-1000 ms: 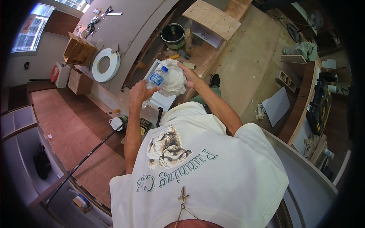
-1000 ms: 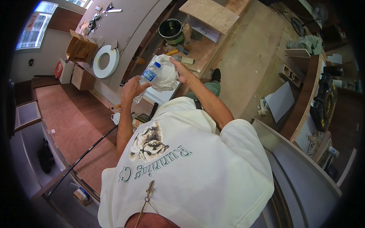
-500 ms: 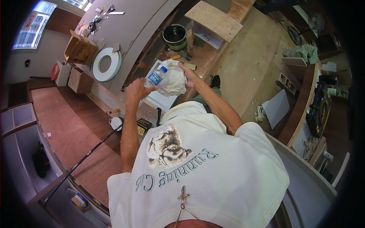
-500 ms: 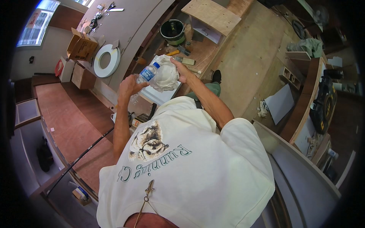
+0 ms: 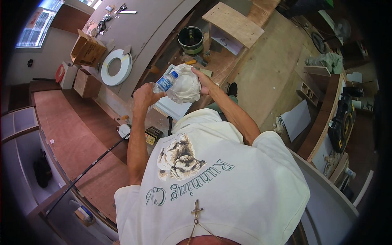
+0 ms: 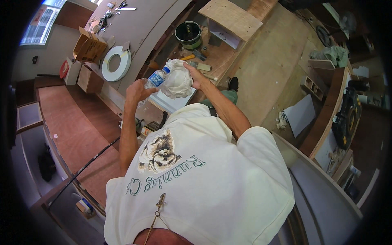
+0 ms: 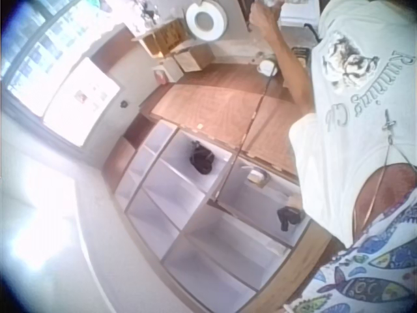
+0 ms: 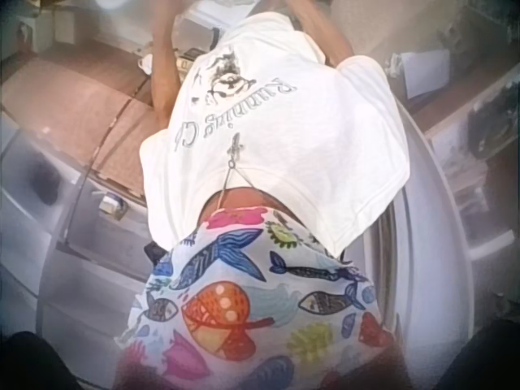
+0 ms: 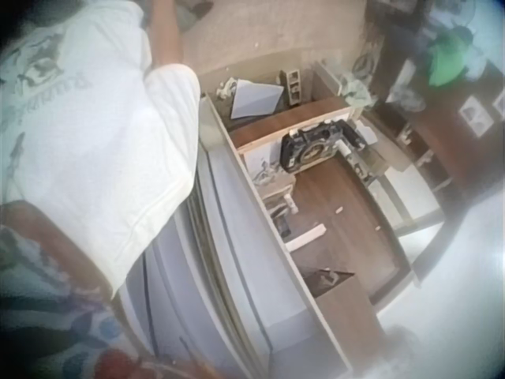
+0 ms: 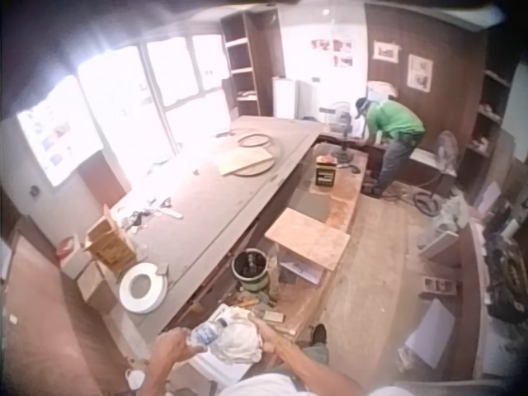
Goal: The person cleans a white wooden cabinet piece using a cloth and liquid from a bottle, wiping the interior and exterior surfaces.
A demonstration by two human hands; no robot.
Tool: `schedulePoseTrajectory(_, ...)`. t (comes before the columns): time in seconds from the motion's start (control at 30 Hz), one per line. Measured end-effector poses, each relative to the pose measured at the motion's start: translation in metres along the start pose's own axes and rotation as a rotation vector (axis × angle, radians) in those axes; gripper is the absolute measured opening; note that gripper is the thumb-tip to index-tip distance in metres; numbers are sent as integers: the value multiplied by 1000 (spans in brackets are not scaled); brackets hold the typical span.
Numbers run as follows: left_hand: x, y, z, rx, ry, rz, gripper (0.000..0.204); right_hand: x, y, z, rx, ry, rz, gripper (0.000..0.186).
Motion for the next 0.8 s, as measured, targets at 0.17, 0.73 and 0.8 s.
schedulePoseTrajectory(0.17, 3, 0, -2, -11, -5, 19, 63, -3, -4, 0, 3, 6, -11, 52)
schedulePoseTrajectory(0.73, 4, -4, -3, 38, -5, -41, 69, 2, -17, -1, -29, 2, -11, 53)
schedulePoseTrajectory(0.8, 4, -4, -5, 45, -6, -45, 69, 0, -18, -1, -36, 8, -9, 53)
Point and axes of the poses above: each hand's wrist, its own y-axis away from the middle knuckle, its own x-axis out of the back of the hand, z = x × y, the point moved 7 cm from there along -y, towards the middle knuckle, and after that the axes turned 11 degrees about y, right-handed, at the moved point
